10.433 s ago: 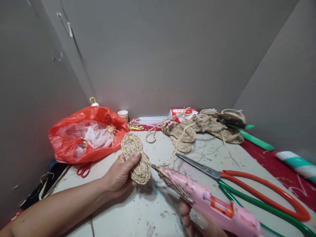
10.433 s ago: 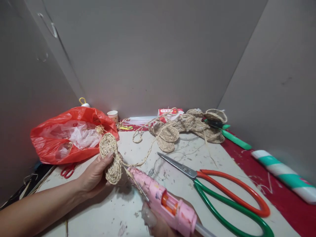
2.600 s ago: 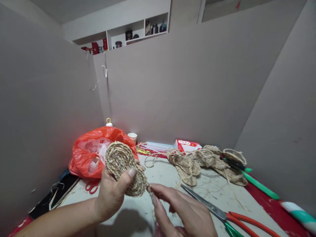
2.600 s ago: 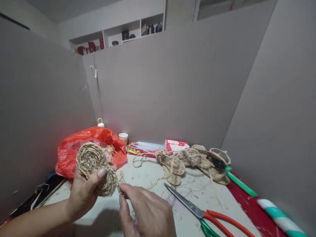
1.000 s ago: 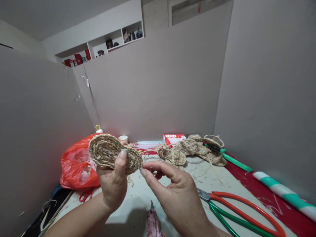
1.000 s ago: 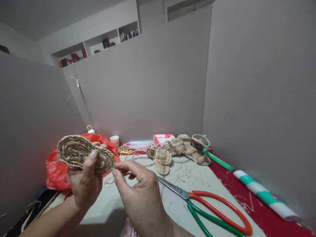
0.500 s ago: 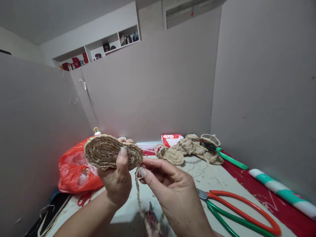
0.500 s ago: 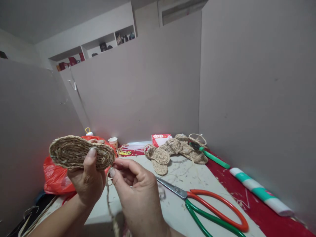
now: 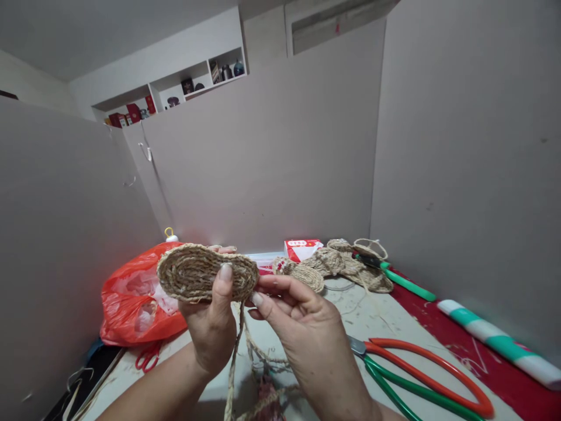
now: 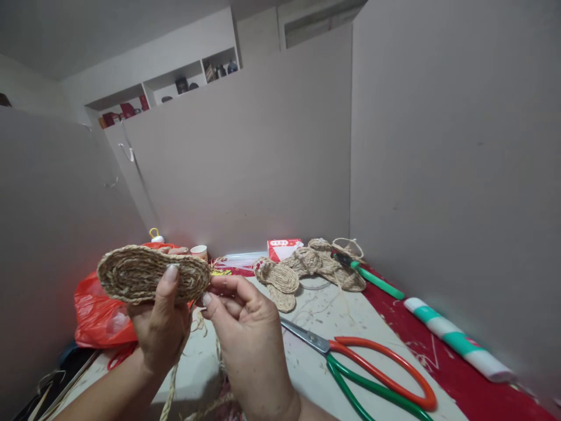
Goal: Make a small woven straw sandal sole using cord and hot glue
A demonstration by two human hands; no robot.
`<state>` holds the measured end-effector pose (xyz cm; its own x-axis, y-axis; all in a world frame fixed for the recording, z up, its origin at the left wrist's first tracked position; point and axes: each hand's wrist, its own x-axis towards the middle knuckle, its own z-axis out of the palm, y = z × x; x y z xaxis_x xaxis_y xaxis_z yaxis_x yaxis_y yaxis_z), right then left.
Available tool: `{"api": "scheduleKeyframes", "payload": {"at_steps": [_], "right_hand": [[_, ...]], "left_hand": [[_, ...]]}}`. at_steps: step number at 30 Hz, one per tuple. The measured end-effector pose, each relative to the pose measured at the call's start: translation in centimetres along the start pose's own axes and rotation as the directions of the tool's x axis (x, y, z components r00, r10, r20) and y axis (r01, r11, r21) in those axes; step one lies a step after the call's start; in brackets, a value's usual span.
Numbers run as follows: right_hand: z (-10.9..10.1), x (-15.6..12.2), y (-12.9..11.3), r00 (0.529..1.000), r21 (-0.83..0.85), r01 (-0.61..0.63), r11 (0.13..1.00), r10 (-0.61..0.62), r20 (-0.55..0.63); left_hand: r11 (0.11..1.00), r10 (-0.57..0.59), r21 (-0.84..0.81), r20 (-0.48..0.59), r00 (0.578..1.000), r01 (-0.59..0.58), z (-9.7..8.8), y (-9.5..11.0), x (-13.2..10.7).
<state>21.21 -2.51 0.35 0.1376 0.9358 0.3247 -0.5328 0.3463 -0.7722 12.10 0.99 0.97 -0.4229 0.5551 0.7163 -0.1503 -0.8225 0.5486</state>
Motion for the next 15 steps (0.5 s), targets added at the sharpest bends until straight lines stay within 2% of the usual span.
{"api": "scheduleKeyframes", "payload": {"at_steps": [3,6,10,15], "right_hand": [[-0.18,0.26,-0.03,1.0,-0.001,-0.011,1.0,0.011,-0.01],[-0.34,0.28,-0.12,0.999,0.015,-0.036,0.999,0.036,-0.024],[-0.33,0.03,-0.24,0.997,0.064,-0.075,0.995,0.074,0.024],[-0.3,0.12,0.04,0.997,0.104,-0.073,0.992,0.074,0.001]], "left_hand": [[0.999,-0.03,-0.022,0.038,0.999,0.031,-0.1,0.11,-0.09],[1.0,-0.022,0.009,0.021,1.0,0.022,0.01,0.15,-0.16],[0.999,0.025,0.035,-0.026,0.999,-0.024,0.18,0.0,-0.06],[0.985,0.056,0.166,-0.039,0.998,-0.049,0.21,-0.31,-0.24]]}}
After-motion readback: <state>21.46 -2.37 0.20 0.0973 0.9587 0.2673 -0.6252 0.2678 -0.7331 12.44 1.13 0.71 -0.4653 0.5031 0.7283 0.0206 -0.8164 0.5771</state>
